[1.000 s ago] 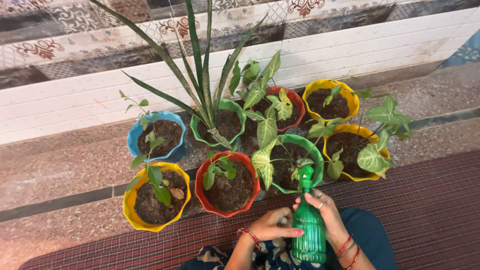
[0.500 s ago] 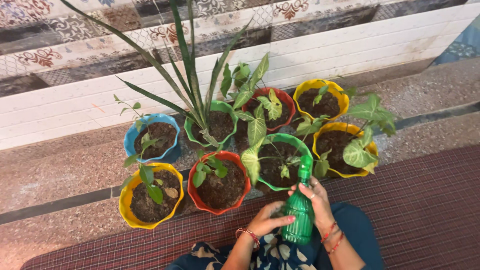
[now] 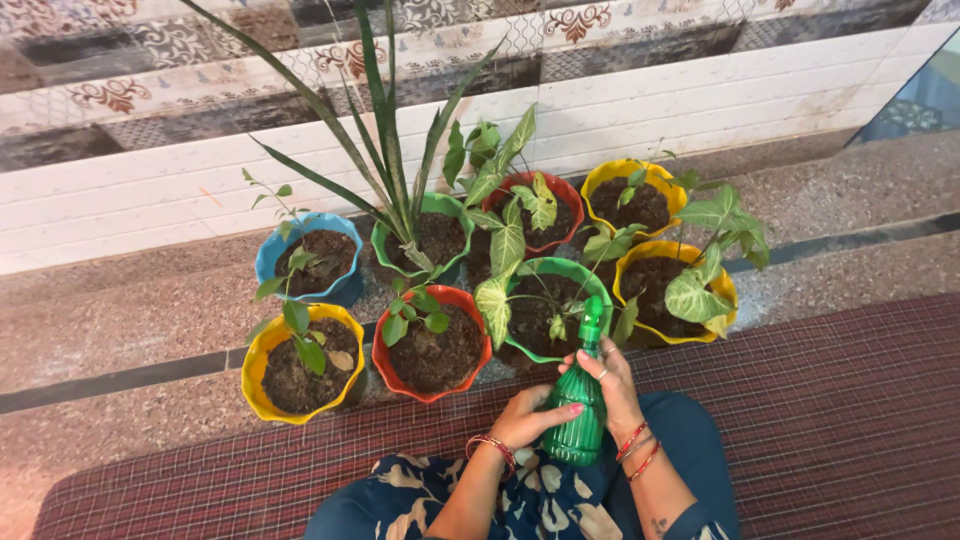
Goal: The person uses a green spray bottle to mist water onto several potted plants arranged on a mat. They move the bottle from one pot to the next, spraying the leaves and soil of each plant in turn.
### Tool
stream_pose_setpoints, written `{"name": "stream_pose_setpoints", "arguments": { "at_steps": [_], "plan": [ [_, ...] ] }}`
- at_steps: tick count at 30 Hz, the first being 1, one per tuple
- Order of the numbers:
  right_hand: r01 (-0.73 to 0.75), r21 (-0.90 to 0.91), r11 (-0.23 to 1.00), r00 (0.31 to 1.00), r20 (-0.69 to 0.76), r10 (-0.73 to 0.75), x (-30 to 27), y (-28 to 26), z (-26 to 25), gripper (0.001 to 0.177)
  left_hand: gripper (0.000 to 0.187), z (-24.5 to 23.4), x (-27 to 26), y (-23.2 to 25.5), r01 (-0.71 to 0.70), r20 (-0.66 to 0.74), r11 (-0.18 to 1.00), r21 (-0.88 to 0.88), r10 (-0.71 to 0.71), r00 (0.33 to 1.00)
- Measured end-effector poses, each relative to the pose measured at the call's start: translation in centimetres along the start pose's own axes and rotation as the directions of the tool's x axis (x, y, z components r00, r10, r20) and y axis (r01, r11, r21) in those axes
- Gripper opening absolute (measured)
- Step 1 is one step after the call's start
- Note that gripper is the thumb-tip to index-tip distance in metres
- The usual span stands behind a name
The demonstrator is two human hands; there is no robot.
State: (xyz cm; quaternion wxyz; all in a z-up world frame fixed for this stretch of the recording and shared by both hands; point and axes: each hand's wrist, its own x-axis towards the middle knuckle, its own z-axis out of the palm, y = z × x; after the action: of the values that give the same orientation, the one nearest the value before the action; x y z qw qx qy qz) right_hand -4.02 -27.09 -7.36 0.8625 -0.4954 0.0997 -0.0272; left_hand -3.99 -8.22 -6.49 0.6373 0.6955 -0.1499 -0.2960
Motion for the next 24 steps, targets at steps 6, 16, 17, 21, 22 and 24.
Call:
{"name": "stream_pose_setpoints", "arguments": {
  "at_steps": [6, 16, 17, 21, 22, 24],
  "plan": [
    [0.017, 0.038, 0.999, 0.999, 0.037, -0.019, -0.7, -0.1, -0.4, 0.030, 0.064, 0.8, -0.6, 1.0, 0.030, -0.038, 0.997, 0.066, -0.028, 0.999],
    [0.051, 0.030, 0.998, 0.999, -0.013, -0.051, -2.8, -1.1, -0.2, 0.034, 0.060, 2.4, -1.1, 1.8, 0.008, -0.048, 1.000, 0.000, -0.008, 0.999],
    [0.050, 0.039, 0.998, 0.999, -0.009, -0.050, -2.9, -1.0, -0.3, 0.034, 0.059, 2.4, -1.2, 1.8, 0.006, -0.048, 1.000, 0.000, -0.006, 0.999],
    [0.053, 0.048, 0.997, 0.998, 0.024, -0.054, -2.8, -1.0, -0.7, 0.034, 0.058, 2.7, -1.8, 2.5, 0.088, -0.059, 0.995, 0.040, -0.086, 0.995],
    [0.044, 0.053, 0.998, 0.999, 0.019, -0.045, -2.8, -1.1, -0.7, 0.034, 0.058, 2.7, -1.8, 2.7, 0.104, -0.065, 0.993, 0.052, -0.100, 0.993],
    [0.027, 0.063, 0.998, 1.000, 0.013, -0.028, -2.9, -1.7, -0.4, 0.035, 0.058, 2.8, -1.7, 2.8, 0.132, -0.079, 0.988, 0.076, -0.126, 0.989]
  ]
}}
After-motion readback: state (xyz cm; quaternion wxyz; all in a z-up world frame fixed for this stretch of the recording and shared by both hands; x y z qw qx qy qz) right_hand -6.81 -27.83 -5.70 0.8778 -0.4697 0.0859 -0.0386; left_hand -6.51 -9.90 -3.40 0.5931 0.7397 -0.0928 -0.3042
